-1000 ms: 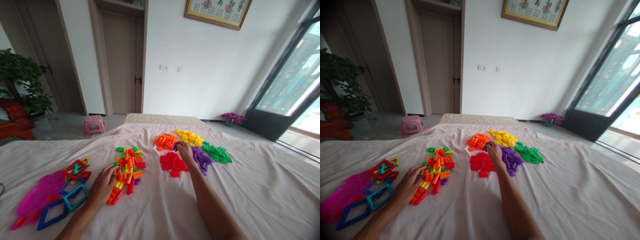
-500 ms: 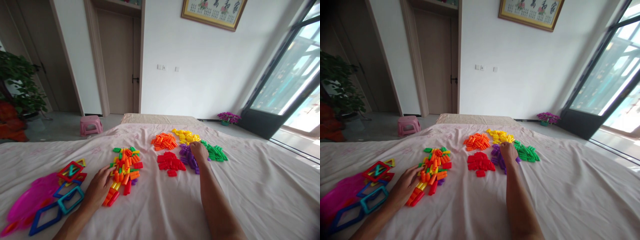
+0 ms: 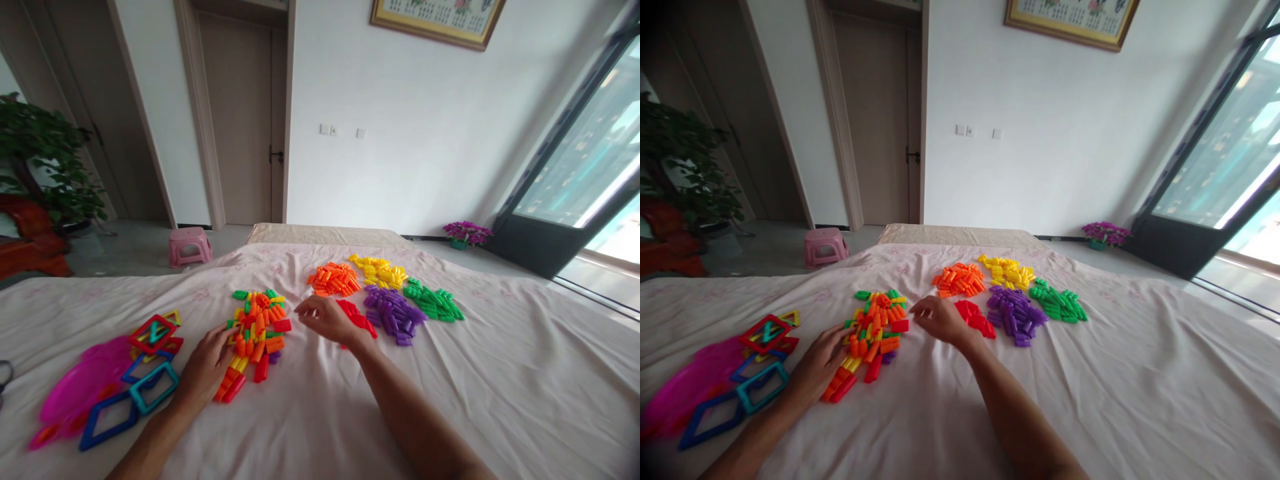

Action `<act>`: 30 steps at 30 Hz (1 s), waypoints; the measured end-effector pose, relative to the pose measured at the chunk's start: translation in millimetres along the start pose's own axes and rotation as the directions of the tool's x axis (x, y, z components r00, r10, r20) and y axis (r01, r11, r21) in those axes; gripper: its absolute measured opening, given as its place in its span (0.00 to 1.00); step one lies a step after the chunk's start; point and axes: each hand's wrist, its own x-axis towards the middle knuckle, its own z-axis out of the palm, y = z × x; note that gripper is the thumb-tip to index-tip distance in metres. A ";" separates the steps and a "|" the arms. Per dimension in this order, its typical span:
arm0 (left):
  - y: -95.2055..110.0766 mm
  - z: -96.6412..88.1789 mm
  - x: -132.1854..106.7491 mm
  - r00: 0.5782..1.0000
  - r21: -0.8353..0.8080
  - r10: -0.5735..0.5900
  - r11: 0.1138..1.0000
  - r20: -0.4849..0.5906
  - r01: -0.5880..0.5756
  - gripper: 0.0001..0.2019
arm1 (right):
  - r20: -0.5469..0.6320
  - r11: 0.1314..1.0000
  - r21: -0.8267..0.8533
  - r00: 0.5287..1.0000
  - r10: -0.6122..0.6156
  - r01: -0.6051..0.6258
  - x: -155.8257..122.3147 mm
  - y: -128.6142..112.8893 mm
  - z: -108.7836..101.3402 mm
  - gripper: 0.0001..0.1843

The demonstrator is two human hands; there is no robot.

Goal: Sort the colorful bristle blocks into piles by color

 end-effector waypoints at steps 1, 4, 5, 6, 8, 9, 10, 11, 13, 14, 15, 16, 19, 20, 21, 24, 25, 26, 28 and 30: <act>0.1 0.0 -0.1 1.000 -0.001 0.001 1.000 0.003 -0.001 0.20 | 0.047 0.998 -0.023 0.997 -0.061 0.062 -1.5 -9.0 15.0 0.10; -0.4 0.7 -0.5 1.000 0.001 -0.008 1.000 0.003 0.008 0.20 | 0.162 0.968 -0.159 0.972 -0.168 0.193 -9.6 -27.5 47.6 0.11; -0.6 1.0 -0.5 1.000 0.002 -0.011 1.000 0.001 0.011 0.20 | 0.184 0.956 -0.209 0.968 -0.169 0.207 -12.3 -30.8 54.2 0.13; -0.8 1.2 -0.5 1.000 0.003 -0.013 1.000 0.001 0.013 0.21 | 0.195 0.944 -0.256 0.968 -0.158 0.206 -14.4 -33.0 59.0 0.14; -0.7 1.4 -0.3 1.000 0.004 -0.017 1.000 0.002 0.017 0.21 | 0.168 0.924 -0.343 0.979 -0.117 0.169 -16.9 -34.6 64.3 0.17; -0.5 1.3 -0.2 1.000 0.004 -0.019 1.000 0.005 0.019 0.21 | 0.130 0.916 -0.377 0.987 -0.093 0.136 -17.3 -34.4 65.3 0.18; -0.3 1.1 -0.1 1.000 0.003 -0.021 1.000 0.006 0.021 0.21 | 0.080 0.910 -0.403 0.995 -0.066 0.093 -17.4 -33.9 65.5 0.18; 0.0 0.9 0.0 1.000 0.002 -0.021 1.000 0.007 0.021 0.21 | 0.023 0.906 -0.422 0.999 -0.037 0.043 -17.3 -33.1 65.2 0.17; 0.5 0.5 -0.1 1.000 -0.001 -0.019 1.000 0.005 0.019 0.21 | -0.055 0.897 -0.440 0.998 0.024 -0.046 -17.2 -31.9 63.8 0.12; 0.5 0.4 -0.2 1.000 -0.002 -0.015 1.000 0.005 0.015 0.21 | -0.056 0.892 -0.448 0.997 0.049 -0.069 -17.6 -31.6 63.3 0.08; 0.5 0.3 -0.4 1.000 0.000 -0.009 1.000 0.004 0.009 0.21 | -0.036 0.887 -0.455 0.997 0.066 -0.075 -18.3 -31.6 63.2 0.05; 0.3 0.3 -0.6 1.000 0.002 -0.004 1.000 0.005 0.004 0.21 | -0.001 0.884 -0.462 0.997 0.077 -0.069 -19.3 -31.8 63.5 0.05; -0.2 0.3 -1.2 1.000 0.017 0.006 1.000 0.010 -0.007 0.21 | 0.094 0.873 -0.488 0.992 0.078 -0.022 -23.1 -33.4 68.4 0.12; -0.1 0.2 -1.3 1.000 0.022 0.006 1.000 0.011 -0.006 0.21 | 0.107 0.868 -0.497 0.991 0.076 -0.013 -24.1 -33.9 70.9 0.14; 0.0 0.1 -1.3 1.000 0.025 0.004 1.000 0.011 -0.005 0.21 | 0.115 0.863 -0.505 0.990 0.076 -0.007 -24.7 -34.3 73.4 0.15; 0.9 -0.4 -1.2 1.000 0.026 0.000 1.000 0.012 0.000 0.21 | 0.138 0.854 -0.520 0.988 0.074 0.009 -23.5 -35.3 77.2 0.13; 1.1 -0.6 -1.1 1.000 0.025 -0.002 1.000 0.016 0.002 0.21 | 0.144 0.846 -0.534 0.987 0.071 0.017 -22.1 -35.3 75.8 0.13; 1.1 -0.7 -1.0 1.000 0.025 -0.004 1.000 0.022 0.004 0.21 | 0.143 0.830 -0.557 0.987 0.070 0.022 -20.1 -34.9 72.5 0.12; 0.4 -0.4 -0.8 0.999 0.024 -0.008 1.000 0.033 0.007 0.22 | 0.115 0.785 -0.620 0.989 0.089 0.002 -15.2 -31.9 59.3 0.09; -1.2 0.6 -0.7 0.999 0.024 -0.007 1.000 0.037 0.006 0.22 | 0.048 0.742 -0.666 0.987 0.151 -0.081 -9.9 -24.2 37.3 0.07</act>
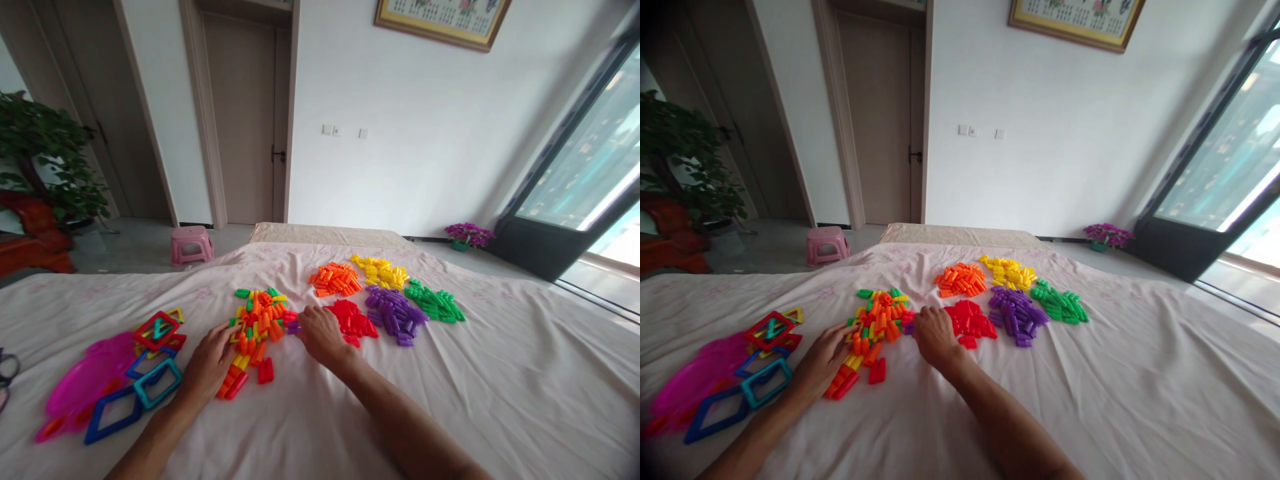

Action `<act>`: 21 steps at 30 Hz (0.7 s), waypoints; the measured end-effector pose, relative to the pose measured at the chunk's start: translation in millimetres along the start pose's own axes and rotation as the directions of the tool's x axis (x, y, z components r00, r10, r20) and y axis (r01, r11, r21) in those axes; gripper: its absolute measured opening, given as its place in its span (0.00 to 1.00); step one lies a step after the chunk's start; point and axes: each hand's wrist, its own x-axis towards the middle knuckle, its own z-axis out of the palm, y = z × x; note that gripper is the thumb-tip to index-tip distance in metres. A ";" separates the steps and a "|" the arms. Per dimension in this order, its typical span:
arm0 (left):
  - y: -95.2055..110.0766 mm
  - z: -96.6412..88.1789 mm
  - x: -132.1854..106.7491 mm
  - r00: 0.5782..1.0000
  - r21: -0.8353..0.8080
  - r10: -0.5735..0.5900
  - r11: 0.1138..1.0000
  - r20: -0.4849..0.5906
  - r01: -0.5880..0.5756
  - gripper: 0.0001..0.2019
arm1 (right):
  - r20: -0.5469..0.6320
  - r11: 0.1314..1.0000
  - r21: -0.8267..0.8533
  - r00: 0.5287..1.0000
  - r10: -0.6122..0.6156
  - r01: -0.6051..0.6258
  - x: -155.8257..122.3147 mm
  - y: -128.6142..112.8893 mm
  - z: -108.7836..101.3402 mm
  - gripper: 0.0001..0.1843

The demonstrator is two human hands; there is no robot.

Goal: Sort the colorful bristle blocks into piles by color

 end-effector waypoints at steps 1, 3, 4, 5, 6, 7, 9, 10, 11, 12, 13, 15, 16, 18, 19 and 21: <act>-1.0 0.7 0.1 1.000 0.000 0.002 1.000 0.000 -0.002 0.22 | -0.005 0.998 -0.004 0.998 0.065 -0.065 2.4 13.3 -6.5 0.08; -2.9 2.1 0.2 1.000 0.000 0.005 1.000 -0.003 -0.005 0.22 | -0.029 0.975 0.020 0.975 0.220 -0.219 5.4 44.7 -18.9 0.10; -3.7 2.8 0.2 1.000 -0.001 0.007 1.000 -0.003 -0.007 0.22 | -0.046 0.953 0.031 0.952 0.302 -0.301 5.6 61.7 -24.2 0.11; -4.5 3.3 0.2 1.000 -0.001 0.006 1.000 -0.005 -0.006 0.22 | -0.063 0.923 0.036 0.921 0.384 -0.383 4.7 78.9 -28.6 0.13; -5.2 3.7 0.2 1.000 -0.003 0.005 1.000 -0.008 -0.005 0.22 | -0.082 0.889 0.038 0.885 0.459 -0.457 2.7 95.5 -32.1 0.15; -5.7 3.9 0.2 1.000 -0.005 0.003 1.000 -0.011 -0.003 0.22 | -0.097 0.850 0.036 0.845 0.526 -0.525 -0.3 111.2 -34.7 0.16; -6.6 4.2 0.2 1.000 -0.011 -0.001 1.000 -0.019 0.001 0.22 | -0.137 0.780 0.027 0.770 0.623 -0.626 -8.6 139.0 -37.7 0.18; -6.9 4.4 0.3 1.000 -0.013 -0.003 1.000 -0.021 0.003 0.22 | -0.157 0.747 0.020 0.736 0.658 -0.664 -13.6 150.9 -38.5 0.19; -7.0 4.7 0.4 1.000 -0.015 -0.006 1.000 -0.021 0.006 0.22 | -0.176 0.716 0.012 0.703 0.689 -0.698 -18.8 161.5 -39.0 0.19; -7.1 5.0 0.5 1.000 -0.018 -0.008 1.000 -0.020 0.007 0.22 | -0.192 0.684 0.004 0.670 0.717 -0.730 -24.0 170.9 -39.4 0.20; -7.1 5.4 0.7 1.000 -0.021 -0.010 1.000 -0.019 0.010 0.22 | -0.206 0.651 -0.004 0.638 0.742 -0.759 -29.0 179.0 -39.9 0.20; -7.6 6.0 0.8 1.000 -0.036 -0.015 0.999 -0.014 0.015 0.22 | -0.237 0.596 -0.011 0.581 0.778 -0.803 -36.7 191.0 -41.2 0.21; -8.3 5.9 0.6 1.000 -0.050 -0.018 0.999 -0.009 0.017 0.23 | -0.257 0.582 -0.004 0.564 0.785 -0.813 -38.8 194.5 -41.9 0.21; -11.1 3.7 -0.7 1.000 -0.088 -0.013 0.996 0.014 0.015 0.24 | -0.300 0.596 0.042 0.559 0.773 -0.802 -38.2 195.1 -42.4 0.21; -13.1 1.4 -1.9 0.999 -0.105 0.003 0.994 0.041 0.002 0.26 | -0.317 0.626 0.082 0.576 0.754 -0.775 -35.4 191.6 -41.7 0.20; -17.3 -5.9 -5.2 0.989 -0.112 0.057 0.993 0.134 -0.042 0.35 | -0.344 0.722 0.182 0.644 0.683 -0.668 -25.7 175.6 -36.9 0.17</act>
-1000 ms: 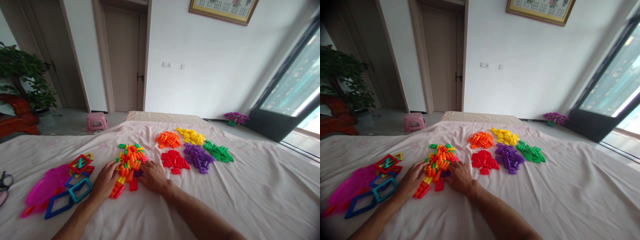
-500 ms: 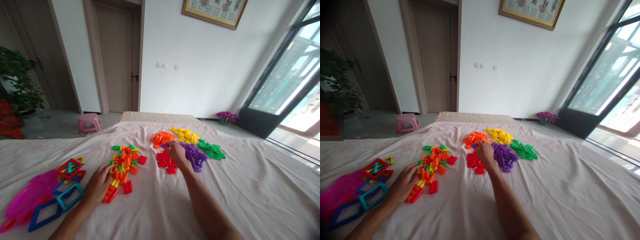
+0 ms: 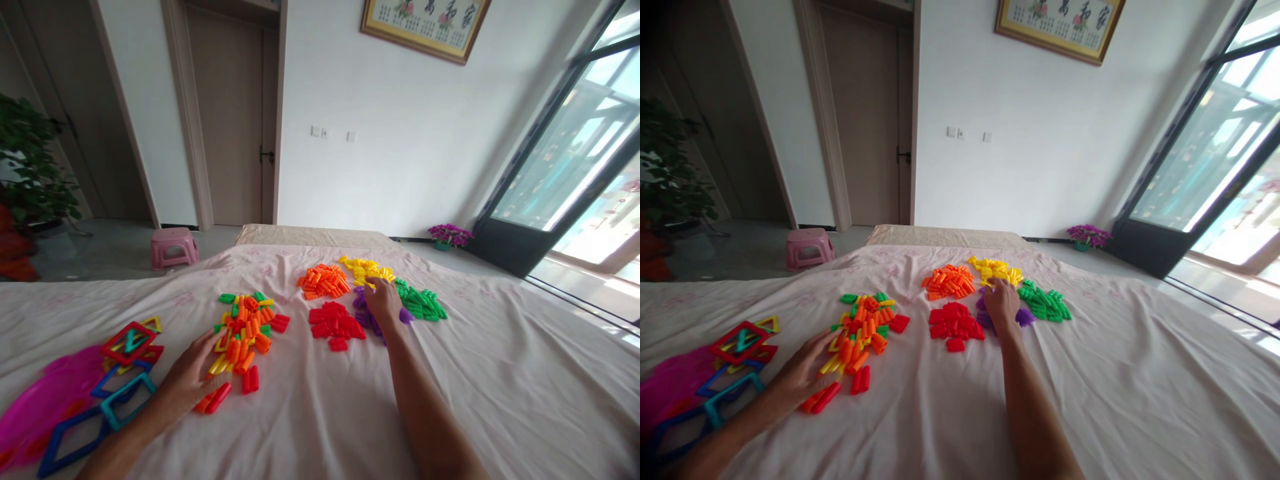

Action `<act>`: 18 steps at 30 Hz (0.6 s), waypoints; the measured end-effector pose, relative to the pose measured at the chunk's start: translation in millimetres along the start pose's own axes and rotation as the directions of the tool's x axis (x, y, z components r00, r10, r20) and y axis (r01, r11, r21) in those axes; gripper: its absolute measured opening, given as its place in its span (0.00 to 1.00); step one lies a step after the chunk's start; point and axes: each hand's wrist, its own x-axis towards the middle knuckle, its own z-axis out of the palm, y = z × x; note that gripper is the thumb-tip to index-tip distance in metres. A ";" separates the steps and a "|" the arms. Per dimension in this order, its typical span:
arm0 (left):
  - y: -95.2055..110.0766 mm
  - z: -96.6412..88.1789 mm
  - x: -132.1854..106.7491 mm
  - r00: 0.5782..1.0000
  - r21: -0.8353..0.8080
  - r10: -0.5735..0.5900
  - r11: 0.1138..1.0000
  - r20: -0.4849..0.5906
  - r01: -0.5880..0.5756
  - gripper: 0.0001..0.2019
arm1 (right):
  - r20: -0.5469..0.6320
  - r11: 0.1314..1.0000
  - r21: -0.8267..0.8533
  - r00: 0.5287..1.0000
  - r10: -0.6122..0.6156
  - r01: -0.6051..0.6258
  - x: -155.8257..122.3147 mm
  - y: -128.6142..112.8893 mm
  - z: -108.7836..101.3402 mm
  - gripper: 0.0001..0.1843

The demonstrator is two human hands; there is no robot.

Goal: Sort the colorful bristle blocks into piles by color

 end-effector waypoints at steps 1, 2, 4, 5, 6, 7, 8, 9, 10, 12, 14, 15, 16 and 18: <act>-1.0 -4.3 -2.7 0.998 0.015 0.024 1.000 0.064 -0.025 0.42 | 0.009 0.994 0.084 0.997 -0.076 0.075 -6.1 -12.3 4.9 0.16; -1.5 -8.7 -5.6 0.990 0.038 0.042 0.998 0.131 -0.048 0.49 | 0.023 0.972 0.172 0.986 -0.166 0.160 -14.5 -26.4 10.7 0.15; -0.4 -15.6 -11.1 0.971 0.101 0.052 0.992 0.232 -0.077 0.59 | 0.071 0.879 0.342 0.923 -0.377 0.333 -37.6 -57.0 23.5 0.13; 0.8 -17.4 -13.4 0.964 0.133 0.049 0.987 0.261 -0.087 0.63 | 0.088 0.812 0.420 0.873 -0.480 0.405 -51.5 -72.0 29.7 0.13; 2.0 -17.9 -15.4 0.960 0.164 0.044 0.982 0.276 -0.092 0.65 | 0.100 0.741 0.484 0.812 -0.575 0.465 -66.1 -85.7 35.4 0.13; 3.2 -17.0 -17.0 0.960 0.192 0.036 0.977 0.277 -0.092 0.66 | 0.107 0.673 0.528 0.745 -0.658 0.519 -80.7 -97.6 40.4 0.15; 4.2 -15.0 -18.1 0.964 0.215 0.029 0.973 0.264 -0.088 0.65 | 0.117 0.615 0.553 0.678 -0.725 0.562 -94.4 -107.4 44.7 0.19; 5.0 -12.1 -18.8 0.969 0.232 0.026 0.969 0.245 -0.084 0.63 | 0.130 0.574 0.564 0.622 -0.772 0.594 -106.6 -114.8 48.3 0.22; 5.7 -8.5 -18.9 0.975 0.245 0.025 0.966 0.222 -0.081 0.61 | 0.147 0.545 0.566 0.574 -0.805 0.619 -116.8 -120.2 51.4 0.24; 8.3 0.0 -17.7 0.985 0.274 0.029 0.959 0.168 -0.075 0.55 | 0.175 0.517 0.556 0.516 -0.838 0.651 -130.9 -125.5 56.1 0.27; 13.7 9.8 -14.6 0.994 0.321 0.037 0.945 0.104 -0.069 0.52 | 0.184 0.511 0.544 0.500 -0.846 0.666 -137.4 -126.5 58.9 0.27; 17.7 15.1 -12.5 0.997 0.350 0.040 0.935 0.068 -0.061 0.52 | 0.182 0.514 0.538 0.504 -0.845 0.668 -138.5 -126.4 59.5 0.27; 22.5 20.8 -10.2 0.999 0.379 0.043 0.924 0.029 -0.051 0.51 | 0.181 0.521 0.534 0.512 -0.840 0.666 -138.7 -126.2 59.8 0.26; 34.2 32.5 -5.4 0.998 0.427 0.045 0.904 -0.036 -0.025 0.50 | 0.182 0.539 0.526 0.532 -0.827 0.657 -137.8 -126.2 59.8 0.23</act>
